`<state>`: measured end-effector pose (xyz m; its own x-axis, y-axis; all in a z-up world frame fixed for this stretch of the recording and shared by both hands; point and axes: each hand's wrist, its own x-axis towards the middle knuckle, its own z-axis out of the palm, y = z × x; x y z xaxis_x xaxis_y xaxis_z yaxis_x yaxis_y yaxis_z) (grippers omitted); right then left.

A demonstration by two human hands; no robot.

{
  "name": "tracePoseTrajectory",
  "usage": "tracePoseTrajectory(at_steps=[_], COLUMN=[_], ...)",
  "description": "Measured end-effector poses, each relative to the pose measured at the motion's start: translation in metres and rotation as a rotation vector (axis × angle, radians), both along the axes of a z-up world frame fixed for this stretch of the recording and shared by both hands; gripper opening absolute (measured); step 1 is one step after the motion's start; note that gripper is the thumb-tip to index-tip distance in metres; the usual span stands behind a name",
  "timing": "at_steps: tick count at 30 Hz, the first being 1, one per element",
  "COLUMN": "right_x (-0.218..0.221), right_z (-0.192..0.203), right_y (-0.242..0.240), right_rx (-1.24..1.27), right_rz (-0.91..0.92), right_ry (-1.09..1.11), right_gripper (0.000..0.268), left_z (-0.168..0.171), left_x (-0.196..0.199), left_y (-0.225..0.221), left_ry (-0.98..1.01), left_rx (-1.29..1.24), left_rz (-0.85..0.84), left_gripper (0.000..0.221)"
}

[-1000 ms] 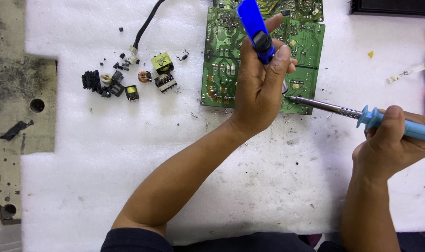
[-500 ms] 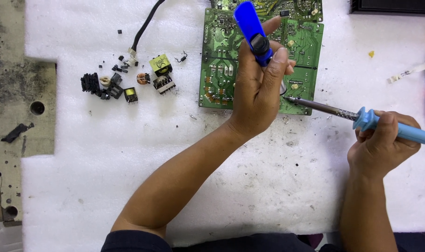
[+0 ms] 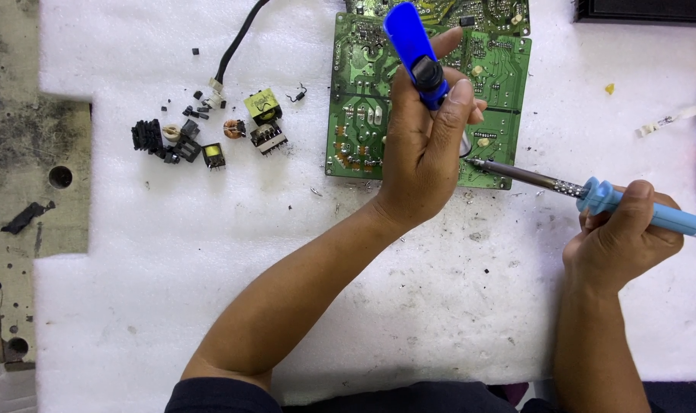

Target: Desoldering electronic components from a printed circuit board using a soldering iron and a desoldering pump.

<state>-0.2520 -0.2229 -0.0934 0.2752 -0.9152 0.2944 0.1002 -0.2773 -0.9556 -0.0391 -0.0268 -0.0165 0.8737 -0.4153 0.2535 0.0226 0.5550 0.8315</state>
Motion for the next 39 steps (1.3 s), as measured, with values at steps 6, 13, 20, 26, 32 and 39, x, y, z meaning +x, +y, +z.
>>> tracePoseTrajectory(at_steps=[6, 13, 20, 26, 32, 39], right_x=[-0.002, 0.0, 0.01, 0.009, 0.008, 0.007], right_z=[-0.008, -0.002, 0.026, 0.018, 0.016, 0.014], right_y=[-0.002, 0.002, -0.005, -0.005, 0.008, 0.008], right_rx=[-0.038, 0.015, 0.311, 0.301, 0.151, 0.143], right_rz=[-0.012, 0.086, -0.178, -0.051, 0.1, 0.118], right_ry=[-0.009, -0.018, -0.16, -0.181, -0.055, -0.035], right_gripper=[0.04, 0.036, 0.056, 0.053, 0.044, 0.043], left_z=[-0.005, -0.001, -0.009, 0.005, 0.064, 0.048], left_x=[0.002, -0.002, -0.009, 0.012, 0.051, 0.063], left_y=[-0.002, -0.002, -0.009, 0.003, 0.05, 0.047], left_ry=[-0.045, -0.002, -0.172, -0.257, -0.024, 0.019], left_rx=[-0.006, 0.006, 0.023, -0.06, -0.163, -0.227], left_rz=[0.02, -0.005, -0.075, -0.127, -0.157, -0.028], left_gripper=[0.043, 0.045, 0.037, 0.032, 0.062, 0.027])
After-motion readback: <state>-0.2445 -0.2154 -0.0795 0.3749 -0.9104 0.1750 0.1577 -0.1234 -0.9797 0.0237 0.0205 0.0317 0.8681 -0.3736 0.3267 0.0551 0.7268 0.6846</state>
